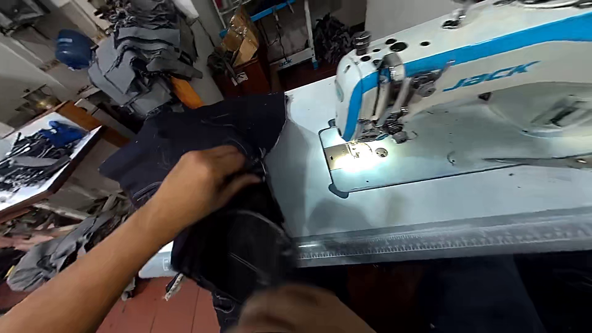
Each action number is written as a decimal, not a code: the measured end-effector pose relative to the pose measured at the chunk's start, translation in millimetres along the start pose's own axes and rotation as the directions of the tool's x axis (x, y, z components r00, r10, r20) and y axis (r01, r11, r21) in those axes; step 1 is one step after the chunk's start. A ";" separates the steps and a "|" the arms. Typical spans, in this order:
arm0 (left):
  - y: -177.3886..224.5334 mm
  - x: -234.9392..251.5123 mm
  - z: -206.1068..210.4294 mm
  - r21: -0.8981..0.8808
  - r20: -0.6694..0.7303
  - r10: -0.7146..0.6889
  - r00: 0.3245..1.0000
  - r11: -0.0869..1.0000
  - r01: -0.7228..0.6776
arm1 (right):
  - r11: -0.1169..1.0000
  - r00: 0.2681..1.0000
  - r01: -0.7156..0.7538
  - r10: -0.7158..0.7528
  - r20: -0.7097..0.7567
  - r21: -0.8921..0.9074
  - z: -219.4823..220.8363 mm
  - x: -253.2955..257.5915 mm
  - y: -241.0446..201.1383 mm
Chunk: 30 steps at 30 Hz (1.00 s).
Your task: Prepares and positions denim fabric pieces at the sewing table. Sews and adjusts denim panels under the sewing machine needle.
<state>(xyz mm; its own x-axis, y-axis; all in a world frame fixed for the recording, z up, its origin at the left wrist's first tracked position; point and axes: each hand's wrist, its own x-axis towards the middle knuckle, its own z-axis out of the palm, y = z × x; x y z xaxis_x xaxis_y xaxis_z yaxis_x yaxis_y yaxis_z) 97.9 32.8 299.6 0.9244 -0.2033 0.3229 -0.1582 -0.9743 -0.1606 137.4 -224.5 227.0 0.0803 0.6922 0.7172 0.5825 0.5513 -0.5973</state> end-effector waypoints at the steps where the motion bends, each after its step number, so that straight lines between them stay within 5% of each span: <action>1: 8.9 9.5 6.0 0.004 0.017 0.021 1.000 1.000 -0.021 | 0.981 0.998 -0.022 0.011 -0.061 -0.191 12.1 9.8 24.3; 3: 20.2 20.6 22.1 0.063 0.054 0.029 0.998 0.997 -0.033 | 0.830 0.964 -0.231 0.264 -0.006 -0.507 26.3 17.7 92.1; 5: 28.3 23.0 37.7 0.110 0.135 -0.021 0.991 0.994 0.006 | 0.752 0.770 -0.383 0.581 0.264 -0.537 16.8 9.6 137.8; 6: 29.8 24.3 43.2 0.116 0.163 -0.054 0.985 0.993 0.035 | 0.768 0.744 -0.369 0.582 0.329 -0.523 9.0 1.5 142.6; 7: 29.3 25.5 47.8 0.117 0.167 -0.073 0.983 0.992 0.053 | 0.804 0.801 -0.310 0.509 0.316 -0.508 1.0 -11.3 136.9; 9: 32.5 24.3 51.7 0.101 0.160 -0.093 0.983 0.992 0.078 | 0.810 0.931 -0.180 0.324 0.170 -0.559 -11.6 -44.0 118.1; 11: 40.5 27.8 54.1 0.064 0.150 -0.104 0.983 0.993 0.096 | 0.708 0.967 -0.188 0.254 -0.004 -0.681 -27.4 -73.5 116.0; 14: 67.8 31.8 94.3 -0.067 0.110 -0.092 0.990 0.993 0.100 | 0.612 0.949 -0.282 0.293 -0.119 -0.739 -48.0 -105.3 134.2; 17: 78.9 19.0 154.7 -0.224 0.148 0.064 0.987 0.974 -0.030 | 0.594 0.943 -0.333 0.219 -0.251 -0.732 -54.2 -122.8 142.5; 22: 63.6 6.5 145.7 -0.380 -0.199 -0.031 0.980 0.924 -0.048 | 0.610 0.953 -0.304 0.180 -0.245 -0.732 -54.0 -128.7 139.6; 30: 74.3 -15.6 178.1 -0.547 -0.098 0.071 0.993 0.830 -0.113 | 0.647 0.958 -0.248 0.053 -0.281 -0.721 -49.6 -139.1 141.1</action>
<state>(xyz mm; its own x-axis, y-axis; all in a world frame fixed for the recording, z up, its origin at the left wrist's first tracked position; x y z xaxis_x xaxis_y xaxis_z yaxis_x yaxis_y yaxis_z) 133.5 -19.1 116.6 0.8725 -0.2807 0.4000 -0.4257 -0.8385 0.3402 248.5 -266.0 60.8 0.3354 0.5618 0.7562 0.9403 -0.1508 -0.3050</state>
